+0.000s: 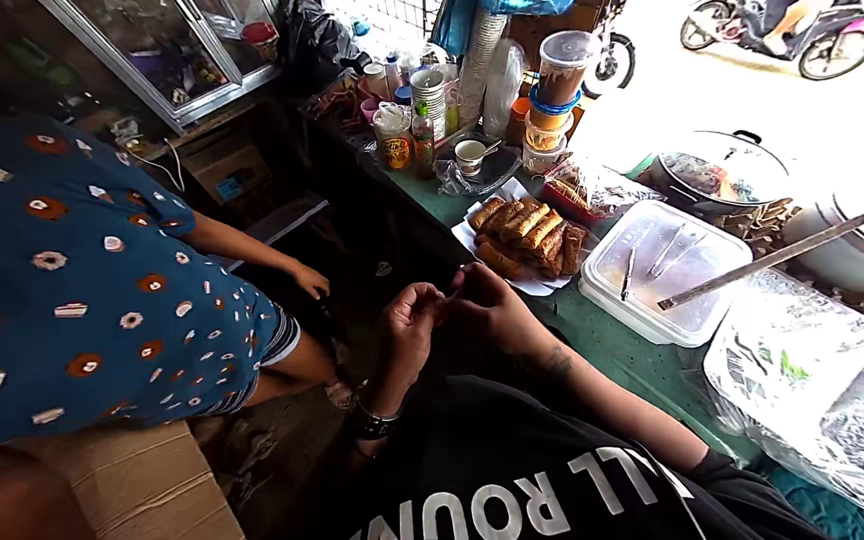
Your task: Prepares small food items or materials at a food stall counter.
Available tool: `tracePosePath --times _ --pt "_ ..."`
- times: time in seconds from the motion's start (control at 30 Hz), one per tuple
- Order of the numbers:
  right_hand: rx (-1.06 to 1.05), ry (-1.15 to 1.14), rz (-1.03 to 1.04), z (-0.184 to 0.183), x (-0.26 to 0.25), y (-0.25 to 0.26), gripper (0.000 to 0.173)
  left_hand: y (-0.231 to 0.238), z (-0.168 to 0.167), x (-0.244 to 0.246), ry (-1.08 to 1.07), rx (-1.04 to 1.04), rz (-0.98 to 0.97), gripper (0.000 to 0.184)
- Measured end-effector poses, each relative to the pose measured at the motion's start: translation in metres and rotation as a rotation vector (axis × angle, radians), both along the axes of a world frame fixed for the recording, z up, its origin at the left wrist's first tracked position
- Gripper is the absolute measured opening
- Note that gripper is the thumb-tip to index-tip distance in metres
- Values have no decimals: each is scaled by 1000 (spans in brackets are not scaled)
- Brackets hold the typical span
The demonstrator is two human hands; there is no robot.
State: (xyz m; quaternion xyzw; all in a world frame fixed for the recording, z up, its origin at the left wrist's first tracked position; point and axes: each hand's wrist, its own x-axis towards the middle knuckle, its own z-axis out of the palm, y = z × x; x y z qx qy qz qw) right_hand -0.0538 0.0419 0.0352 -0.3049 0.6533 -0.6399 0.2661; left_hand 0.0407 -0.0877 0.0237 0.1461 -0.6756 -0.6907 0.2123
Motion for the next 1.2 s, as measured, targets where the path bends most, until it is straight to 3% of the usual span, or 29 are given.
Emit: tracePosePath --times 0.13,0.17,0.23,0.27,0.33,0.67,0.97,1.07,1.2 --pt "-170 647 -226 -33 14 -5 17 13 15 -2 -127 383 27 10" --pt "-147 607 -232 -34 14 -2 17 12 18 -4 -162 465 28 10" --pt "-97 232 -165 -28 10 9 18 11 20 -7 -154 507 22 9" --pt "-107 38 -141 -24 7 14 16 11 21 -10 -127 487 16 9" --pt "-122 -84 -143 -18 5 24 12 17 22 -16 -89 429 1 8" --pt "-43 237 -316 -23 -53 76 16 69 13 -79 -30 299 -138 10" --pt "-21 627 -442 -32 -124 118 10 116 -6 -156 85 -194 -82 15" --pt "40 717 -440 -35 -143 129 7 124 -8 -175 53 -198 -100 15" --pt "52 669 -424 -35 -159 136 7 121 -9 -192 -8 -126 -180 16"
